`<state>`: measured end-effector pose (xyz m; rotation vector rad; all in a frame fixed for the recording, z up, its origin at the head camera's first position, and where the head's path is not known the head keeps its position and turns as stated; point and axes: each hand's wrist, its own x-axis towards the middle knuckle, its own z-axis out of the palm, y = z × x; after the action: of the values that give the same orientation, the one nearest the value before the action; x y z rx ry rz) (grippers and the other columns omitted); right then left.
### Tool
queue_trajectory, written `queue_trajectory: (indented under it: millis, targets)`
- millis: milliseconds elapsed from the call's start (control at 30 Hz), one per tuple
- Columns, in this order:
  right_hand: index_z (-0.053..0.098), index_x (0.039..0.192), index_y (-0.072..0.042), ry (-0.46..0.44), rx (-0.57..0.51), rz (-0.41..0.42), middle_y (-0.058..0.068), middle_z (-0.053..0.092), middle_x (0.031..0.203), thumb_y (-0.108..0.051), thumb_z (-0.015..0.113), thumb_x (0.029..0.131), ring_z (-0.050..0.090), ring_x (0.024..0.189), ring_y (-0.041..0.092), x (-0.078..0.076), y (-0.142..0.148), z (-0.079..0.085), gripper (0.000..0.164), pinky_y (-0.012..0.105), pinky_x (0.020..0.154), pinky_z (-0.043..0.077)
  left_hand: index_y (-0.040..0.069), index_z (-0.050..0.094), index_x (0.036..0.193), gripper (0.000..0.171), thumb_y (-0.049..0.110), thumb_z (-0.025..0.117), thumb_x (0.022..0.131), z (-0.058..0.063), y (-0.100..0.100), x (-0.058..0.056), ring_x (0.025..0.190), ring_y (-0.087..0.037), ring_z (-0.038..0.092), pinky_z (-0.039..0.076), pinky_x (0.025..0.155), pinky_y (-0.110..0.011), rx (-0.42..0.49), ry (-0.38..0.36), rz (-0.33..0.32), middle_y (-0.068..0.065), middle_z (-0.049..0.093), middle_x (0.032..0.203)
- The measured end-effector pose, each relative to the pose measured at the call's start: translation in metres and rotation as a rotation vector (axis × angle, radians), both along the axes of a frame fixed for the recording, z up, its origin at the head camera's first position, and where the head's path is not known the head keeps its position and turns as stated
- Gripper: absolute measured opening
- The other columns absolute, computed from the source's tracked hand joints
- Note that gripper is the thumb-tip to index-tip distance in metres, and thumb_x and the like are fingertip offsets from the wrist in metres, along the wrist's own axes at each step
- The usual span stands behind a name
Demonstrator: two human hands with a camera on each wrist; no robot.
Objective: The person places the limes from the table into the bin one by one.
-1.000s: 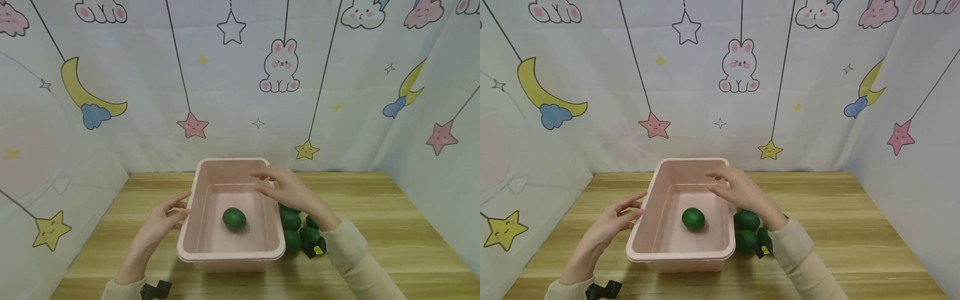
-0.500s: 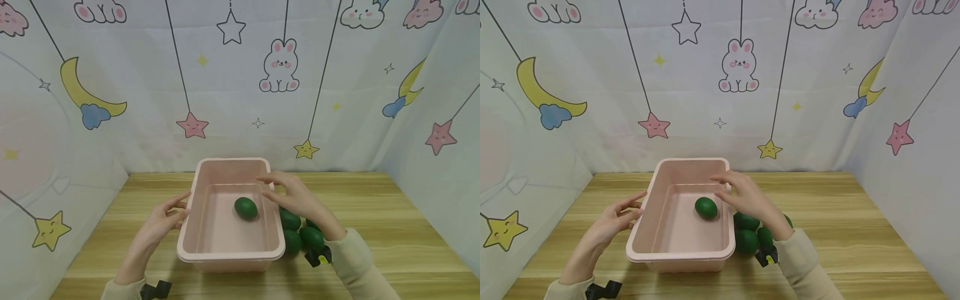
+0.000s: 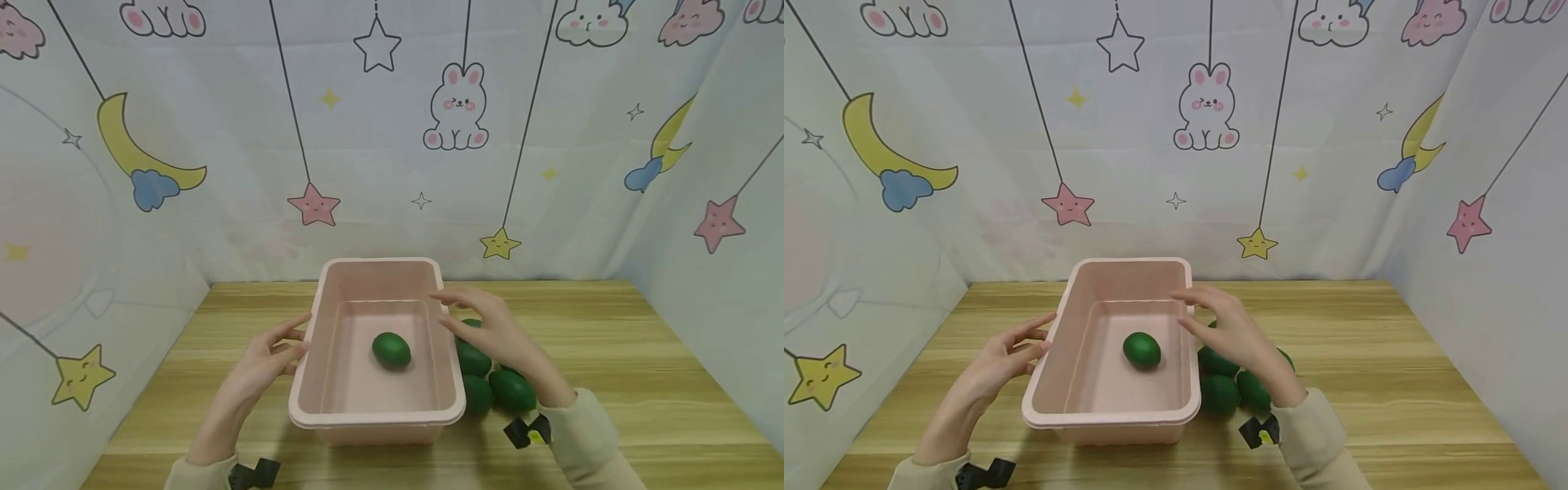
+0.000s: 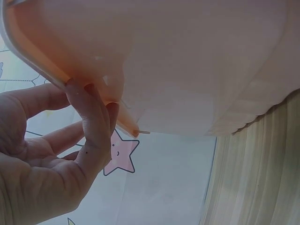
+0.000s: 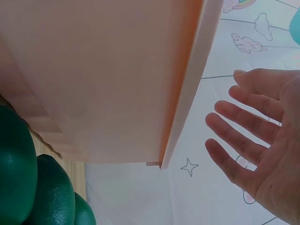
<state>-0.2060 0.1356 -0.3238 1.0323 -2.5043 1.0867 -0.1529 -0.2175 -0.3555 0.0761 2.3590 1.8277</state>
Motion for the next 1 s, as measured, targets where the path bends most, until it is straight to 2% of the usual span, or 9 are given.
queue_trajectory:
  millis: [567, 767, 900, 1000]
  targets:
    - [0.063, 0.125, -0.011, -0.034, -0.062, -0.037, 0.002, 0.065, 0.124, -0.015, 0.067, 0.09, 0.061, 0.111, 0.018, 0.006, 0.018, -0.019, 0.035, 0.032, 0.09, 0.054, 0.009, 0.034, 0.149, 0.057, 0.016, 0.056, 0.097, 0.001, 0.001, 0.0, 0.089, -0.005, 0.063, 0.057, 0.076, -0.027, -0.003, 0.002, 0.004, -0.024, 0.045, 0.13]
    - [0.063, 0.126, -0.012, -0.058, -0.064, -0.048, 0.006, 0.066, 0.122, -0.015, 0.067, 0.09, 0.063, 0.108, 0.021, 0.006, 0.024, -0.029, 0.036, 0.03, 0.089, 0.054, 0.01, 0.033, 0.15, 0.058, 0.016, 0.056, 0.097, 0.002, 0.0, 0.0, 0.09, -0.005, 0.063, 0.057, 0.076, -0.027, -0.003, -0.002, 0.0, -0.024, 0.044, 0.13]
    - [0.062, 0.127, -0.015, -0.072, -0.073, -0.06, 0.004, 0.065, 0.124, -0.016, 0.067, 0.091, 0.061, 0.109, 0.016, 0.007, 0.027, -0.033, 0.037, 0.028, 0.09, 0.053, 0.01, 0.034, 0.149, 0.058, 0.017, 0.057, 0.097, 0.002, 0.0, 0.0, 0.09, -0.005, 0.063, 0.057, 0.076, -0.027, -0.002, -0.001, 0.002, -0.024, 0.045, 0.13]
    - [0.062, 0.128, -0.015, -0.089, -0.087, -0.074, 0.001, 0.064, 0.125, -0.017, 0.066, 0.091, 0.059, 0.111, 0.013, 0.008, 0.03, -0.036, 0.037, 0.032, 0.091, 0.052, 0.009, 0.035, 0.149, 0.058, 0.017, 0.057, 0.096, 0.001, 0.001, 0.0, 0.089, -0.005, 0.063, 0.057, 0.075, -0.027, -0.002, 0.003, 0.005, -0.024, 0.045, 0.13]
